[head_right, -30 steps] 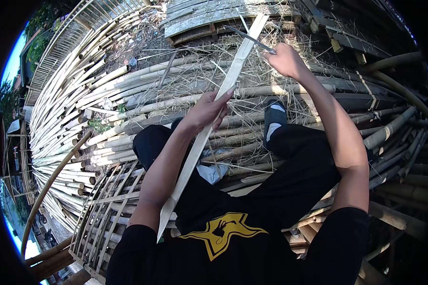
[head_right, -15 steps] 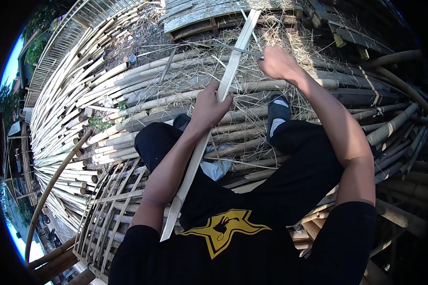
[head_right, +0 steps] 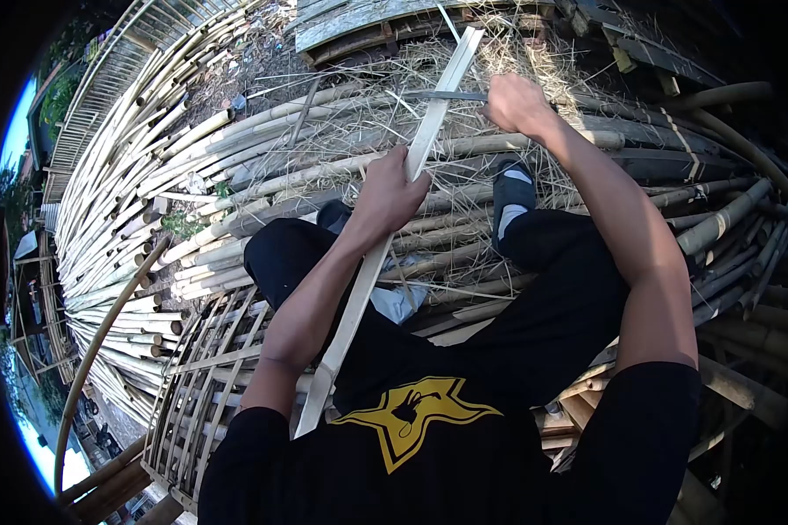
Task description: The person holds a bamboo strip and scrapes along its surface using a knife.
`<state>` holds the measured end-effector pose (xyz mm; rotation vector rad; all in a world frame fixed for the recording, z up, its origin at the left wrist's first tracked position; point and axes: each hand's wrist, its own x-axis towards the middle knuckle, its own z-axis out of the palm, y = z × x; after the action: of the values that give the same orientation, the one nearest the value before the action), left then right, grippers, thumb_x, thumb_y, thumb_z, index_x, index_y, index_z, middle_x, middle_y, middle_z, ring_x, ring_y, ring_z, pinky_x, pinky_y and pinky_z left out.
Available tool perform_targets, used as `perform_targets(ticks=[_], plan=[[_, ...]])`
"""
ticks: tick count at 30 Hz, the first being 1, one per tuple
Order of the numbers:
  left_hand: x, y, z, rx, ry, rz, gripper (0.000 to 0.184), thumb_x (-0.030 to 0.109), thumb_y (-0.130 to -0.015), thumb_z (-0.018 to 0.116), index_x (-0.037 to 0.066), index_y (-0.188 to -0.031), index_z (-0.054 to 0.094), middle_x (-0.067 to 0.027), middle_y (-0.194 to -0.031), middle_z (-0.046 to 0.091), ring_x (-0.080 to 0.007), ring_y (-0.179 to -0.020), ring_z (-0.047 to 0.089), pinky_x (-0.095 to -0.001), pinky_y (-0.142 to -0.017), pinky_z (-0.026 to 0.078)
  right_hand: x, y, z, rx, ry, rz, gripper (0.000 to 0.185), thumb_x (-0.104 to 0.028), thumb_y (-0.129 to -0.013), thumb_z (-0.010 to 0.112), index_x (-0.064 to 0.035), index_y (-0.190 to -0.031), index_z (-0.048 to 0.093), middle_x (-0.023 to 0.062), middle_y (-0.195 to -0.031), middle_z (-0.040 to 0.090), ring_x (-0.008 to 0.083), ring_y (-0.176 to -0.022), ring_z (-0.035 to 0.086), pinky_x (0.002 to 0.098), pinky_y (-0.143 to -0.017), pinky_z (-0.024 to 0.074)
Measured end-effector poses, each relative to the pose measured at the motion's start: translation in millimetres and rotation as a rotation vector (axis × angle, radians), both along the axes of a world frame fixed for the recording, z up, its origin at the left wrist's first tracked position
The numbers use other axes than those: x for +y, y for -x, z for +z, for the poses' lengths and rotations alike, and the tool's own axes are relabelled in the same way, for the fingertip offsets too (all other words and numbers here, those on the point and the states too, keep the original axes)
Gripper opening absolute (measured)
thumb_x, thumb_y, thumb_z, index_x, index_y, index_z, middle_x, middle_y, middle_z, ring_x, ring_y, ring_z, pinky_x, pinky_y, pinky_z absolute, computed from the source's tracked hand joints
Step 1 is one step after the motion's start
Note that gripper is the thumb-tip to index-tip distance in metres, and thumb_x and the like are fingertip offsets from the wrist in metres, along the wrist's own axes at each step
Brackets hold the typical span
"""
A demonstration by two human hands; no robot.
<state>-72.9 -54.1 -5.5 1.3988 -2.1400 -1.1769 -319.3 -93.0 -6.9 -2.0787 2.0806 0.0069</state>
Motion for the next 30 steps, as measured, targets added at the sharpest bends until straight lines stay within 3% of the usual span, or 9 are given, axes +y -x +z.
perform_targets(ticks=[5,17,19,23,25,26,28,29,30], plan=[[-2.8,0.9,0.7,0.042,0.028,-0.031,0.033,0.019,-0.076,0.06,-0.011,-0.088,0.051,-0.0286,-0.074,0.059,-0.0406,-0.07,0.061,-0.0449,-0.068,0.047,-19.0,16.3,-12.2,0.198,0.035,-0.051,0.021,-0.015,-0.07,0.056,0.0034,-0.068,0.065,0.0236,-0.069,0.065,0.0349,-0.069,0.067,0.0409,-0.067,0.0561],[12.6,-1.0,14.6,0.036,-0.024,-0.08,0.032,0.017,-0.076,0.058,-0.011,-0.09,0.048,-0.0314,-0.074,0.059,-0.0441,-0.074,0.061,-0.0467,-0.07,0.047,-22.7,62.4,2.5,0.197,0.109,-0.213,0.021,-0.018,-0.074,0.059,0.0015,-0.075,0.066,0.0212,-0.075,0.066,0.0346,-0.072,0.067,0.0431,-0.066,0.0545],[21.6,1.1,13.8,0.026,0.1,-0.115,0.034,0.023,-0.077,0.06,-0.007,-0.093,0.052,-0.0263,-0.075,0.06,-0.0379,-0.07,0.061,-0.0437,-0.068,0.047,-13.3,84.5,14.3,0.182,0.121,-0.346,0.025,-0.021,-0.076,0.058,0.0006,-0.083,0.068,0.0221,-0.083,0.067,0.0351,-0.079,0.066,0.0436,-0.07,0.0534],[21.8,-2.9,20.6,0.056,-0.116,-0.099,0.028,0.019,-0.076,0.058,-0.006,-0.087,0.05,-0.0258,-0.074,0.058,-0.0371,-0.069,0.059,-0.0433,-0.067,0.045,-19.6,95.0,12.6,0.186,0.057,-0.454,0.03,-0.018,-0.075,0.053,0.0056,-0.09,0.065,0.0262,-0.091,0.065,0.04,-0.087,0.064,0.0455,-0.075,0.0519],[32.7,-15.5,20.4,0.004,-0.033,-0.068,0.027,0.018,-0.076,0.058,-0.006,-0.087,0.051,-0.0236,-0.071,0.057,-0.0347,-0.065,0.057,-0.0413,-0.063,0.045,-11.2,149.9,4.6,0.091,0.18,-0.79,0.032,-0.02,-0.078,0.052,0.0033,-0.094,0.066,0.0261,-0.097,0.064,0.0407,-0.094,0.062,0.046,-0.08,0.0502],[31.2,-26.8,14.7,0.133,0.057,-0.102,0.028,0.018,-0.075,0.059,-0.005,-0.088,0.051,-0.0201,-0.067,0.055,-0.03,-0.06,0.057,-0.039,-0.059,0.045,3.5,178.9,17.0,0.036,0.036,-0.974,0.034,-0.02,-0.08,0.053,-0.0029,-0.106,0.066,0.0189,-0.115,0.061,0.0356,-0.109,0.058,0.0424,-0.09,0.0465],[18.0,-40.6,10.6,0.088,0.014,-0.065,0.028,0.018,-0.076,0.059,-0.005,-0.089,0.051,-0.0184,-0.066,0.055,-0.0273,-0.06,0.057,-0.0383,-0.059,0.045,42.8,224.6,4.8,0.107,0.025,-1.052,0.035,-0.023,-0.081,0.052,-0.006,-0.109,0.066,0.0177,-0.116,0.061,0.0347,-0.11,0.058,0.0409,-0.091,0.046],[16.7,-44.8,5.6,0.051,-0.058,-0.038,0.028,0.017,-0.076,0.059,-0.005,-0.09,0.051,-0.0166,-0.066,0.055,-0.0245,-0.061,0.058,-0.0376,-0.059,0.045,54.7,279.0,-38.8,0.222,0.048,-0.979,0.037,-0.028,-0.081,0.052,-0.0071,-0.108,0.066,0.0181,-0.117,0.061,0.0346,-0.11,0.058,0.041,-0.092,0.0454],[16.0,-43.5,1.7,0.134,-0.014,-0.041,0.025,0.016,-0.078,0.059,-0.004,-0.092,0.053,-0.0112,-0.061,0.054,-0.0184,-0.053,0.056,-0.0341,-0.051,0.045,58.3,277.9,-48.3,0.225,0.03,-0.964,0.037,-0.028,-0.081,0.052,-0.0071,-0.108,0.066,0.0181,-0.117,0.061,0.0346,-0.11,0.058,0.041,-0.092,0.0454]])
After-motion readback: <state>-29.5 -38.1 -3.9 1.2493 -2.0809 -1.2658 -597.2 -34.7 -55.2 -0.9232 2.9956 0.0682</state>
